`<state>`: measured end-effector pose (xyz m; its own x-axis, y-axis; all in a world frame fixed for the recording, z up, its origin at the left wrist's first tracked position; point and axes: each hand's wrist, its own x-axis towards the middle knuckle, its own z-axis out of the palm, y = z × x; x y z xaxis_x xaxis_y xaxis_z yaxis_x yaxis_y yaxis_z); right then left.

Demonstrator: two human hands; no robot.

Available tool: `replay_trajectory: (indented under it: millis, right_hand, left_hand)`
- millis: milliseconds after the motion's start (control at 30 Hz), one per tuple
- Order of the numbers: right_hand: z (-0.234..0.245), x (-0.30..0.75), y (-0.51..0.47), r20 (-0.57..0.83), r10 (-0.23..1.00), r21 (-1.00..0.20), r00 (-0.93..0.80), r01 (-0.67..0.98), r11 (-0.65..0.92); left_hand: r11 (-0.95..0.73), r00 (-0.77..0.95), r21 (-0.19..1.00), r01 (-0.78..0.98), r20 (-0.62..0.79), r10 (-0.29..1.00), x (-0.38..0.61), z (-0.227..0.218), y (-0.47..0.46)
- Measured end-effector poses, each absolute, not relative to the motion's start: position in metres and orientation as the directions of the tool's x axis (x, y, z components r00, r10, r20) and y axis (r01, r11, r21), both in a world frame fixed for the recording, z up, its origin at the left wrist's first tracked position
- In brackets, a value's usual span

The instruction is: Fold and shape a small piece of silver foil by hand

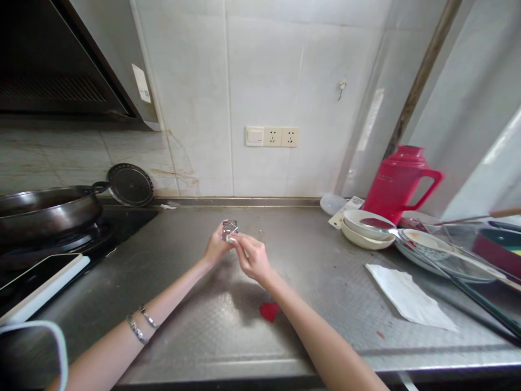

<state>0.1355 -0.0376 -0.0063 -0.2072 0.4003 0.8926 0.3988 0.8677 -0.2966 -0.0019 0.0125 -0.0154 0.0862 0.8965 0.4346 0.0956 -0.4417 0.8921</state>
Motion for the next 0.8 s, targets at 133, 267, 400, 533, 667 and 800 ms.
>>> replay_trajectory:
  millis: [133, 267, 400, 533, 667, 800]
  right_hand:
    - [-0.001, 0.136, -0.037, 0.915, 0.37, -0.272, -0.161, 0.43, 0.861]
    - [0.006, 0.146, -0.029, 0.938, 0.341, -0.264, -0.062, 0.508, 0.82]
    - [0.005, 0.154, -0.019, 0.931, 0.346, -0.225, -0.118, 0.561, 0.797]
    - [0.0, 0.154, -0.016, 0.87, 0.416, -0.205, -0.263, 0.577, 0.791]
    - [-0.001, 0.151, -0.02, 0.842, 0.421, -0.181, -0.336, 0.56, 0.809]
    - [0.002, 0.149, -0.025, 0.851, 0.374, -0.138, -0.368, 0.53, 0.836]
  left_hand:
    - [-0.449, 0.064, 0.883, 0.136, 0.445, 0.893, -0.004, -0.013, 0.014]
    - [-0.497, 0.085, 0.844, 0.202, 0.49, 0.867, -0.001, -0.013, 0.011]
    - [-0.525, 0.137, 0.798, 0.297, 0.509, 0.85, 0.006, -0.017, 0.005]
    - [-0.594, 0.212, 0.744, 0.307, 0.555, 0.804, 0.012, -0.021, 0.0]
    - [-0.634, 0.237, 0.713, 0.301, 0.588, 0.774, 0.014, -0.02, -0.004]
    - [-0.633, 0.232, 0.706, 0.319, 0.589, 0.774, 0.014, -0.018, -0.005]
